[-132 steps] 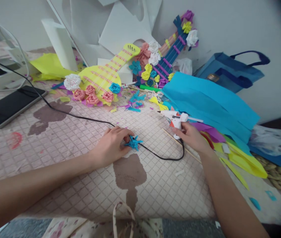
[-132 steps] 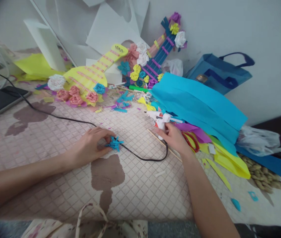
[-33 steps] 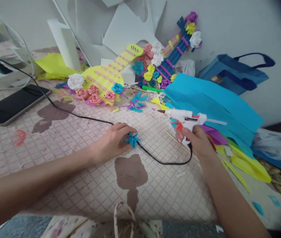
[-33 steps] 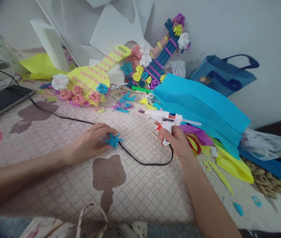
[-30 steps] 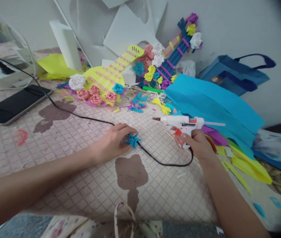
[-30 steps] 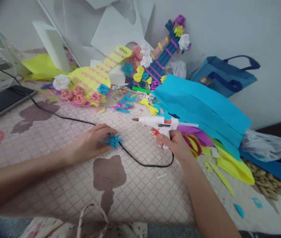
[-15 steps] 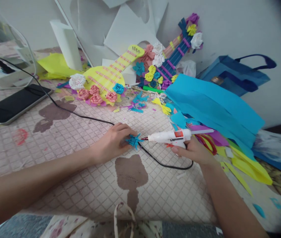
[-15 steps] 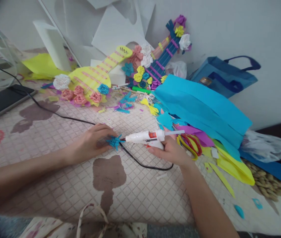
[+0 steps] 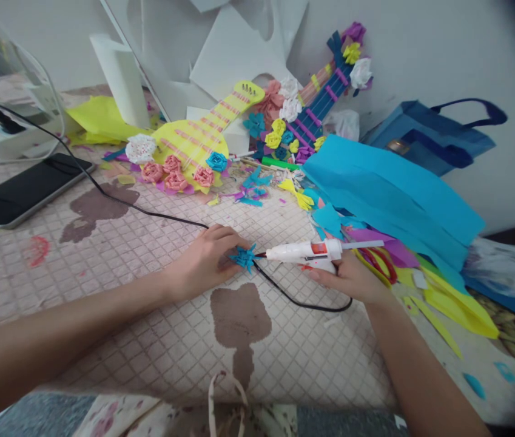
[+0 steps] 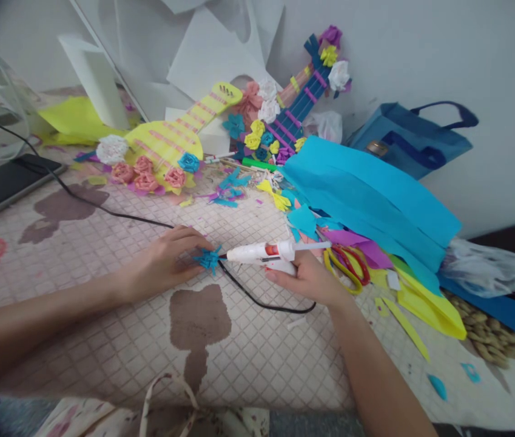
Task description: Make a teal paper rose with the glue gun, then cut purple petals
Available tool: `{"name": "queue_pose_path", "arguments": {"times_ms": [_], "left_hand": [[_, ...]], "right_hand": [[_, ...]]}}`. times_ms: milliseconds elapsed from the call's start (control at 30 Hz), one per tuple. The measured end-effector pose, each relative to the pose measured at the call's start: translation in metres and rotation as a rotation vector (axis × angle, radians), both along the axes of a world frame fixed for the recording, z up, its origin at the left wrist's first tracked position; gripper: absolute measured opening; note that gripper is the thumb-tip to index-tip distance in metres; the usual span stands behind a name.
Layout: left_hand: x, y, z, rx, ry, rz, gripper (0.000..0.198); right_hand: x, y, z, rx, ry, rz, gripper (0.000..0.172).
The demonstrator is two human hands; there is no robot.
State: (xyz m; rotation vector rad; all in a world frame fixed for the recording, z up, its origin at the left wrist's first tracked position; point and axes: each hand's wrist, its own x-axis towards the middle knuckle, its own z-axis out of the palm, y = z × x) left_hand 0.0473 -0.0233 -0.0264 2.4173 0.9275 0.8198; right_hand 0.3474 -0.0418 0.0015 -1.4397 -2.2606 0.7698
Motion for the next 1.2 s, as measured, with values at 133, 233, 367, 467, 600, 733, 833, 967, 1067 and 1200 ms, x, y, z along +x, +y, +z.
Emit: {"name": "queue_pose_path", "arguments": {"times_ms": [133, 233, 367, 467, 600, 733, 833, 967, 1067, 1200], "left_hand": [[0.001, 0.000, 0.000, -0.007, 0.012, -0.007, 0.031], [0.002, -0.001, 0.002, -0.003, 0.020, 0.000, 0.030], [0.003, -0.002, 0.003, 0.000, 0.033, 0.002, 0.027], [0.004, -0.002, 0.002, -0.004, 0.040, -0.001, 0.027], [0.003, -0.001, 0.000, 0.004, 0.032, -0.002, 0.029], [0.002, -0.001, 0.001, 0.005, 0.035, 0.000, 0.028], [0.001, -0.002, 0.001, 0.009, 0.025, 0.004, 0.028], [0.001, -0.001, 0.000, 0.008, 0.021, 0.003, 0.028], [0.002, -0.002, 0.001, 0.000, 0.029, 0.004, 0.028], [0.002, -0.002, 0.001, 0.003, 0.029, 0.007, 0.029]], "right_hand": [[0.000, 0.000, -0.003, -0.014, 0.003, 0.016, 0.029], [-0.001, 0.000, -0.003, -0.003, 0.001, 0.021, 0.028], [-0.005, -0.001, -0.001, 0.034, 0.014, 0.023, 0.027], [-0.009, -0.003, 0.004, 0.034, 0.018, 0.045, 0.028], [-0.012, -0.005, 0.008, 0.010, 0.012, 0.069, 0.027], [-0.012, -0.007, 0.009, -0.013, -0.011, 0.057, 0.027], [-0.012, -0.008, 0.009, 0.021, -0.040, 0.046, 0.027], [-0.011, -0.008, 0.010, 0.055, -0.075, 0.050, 0.026], [-0.010, -0.007, 0.009, 0.031, -0.070, 0.056, 0.026], [-0.010, -0.006, 0.008, 0.016, -0.059, 0.044, 0.025]]}}
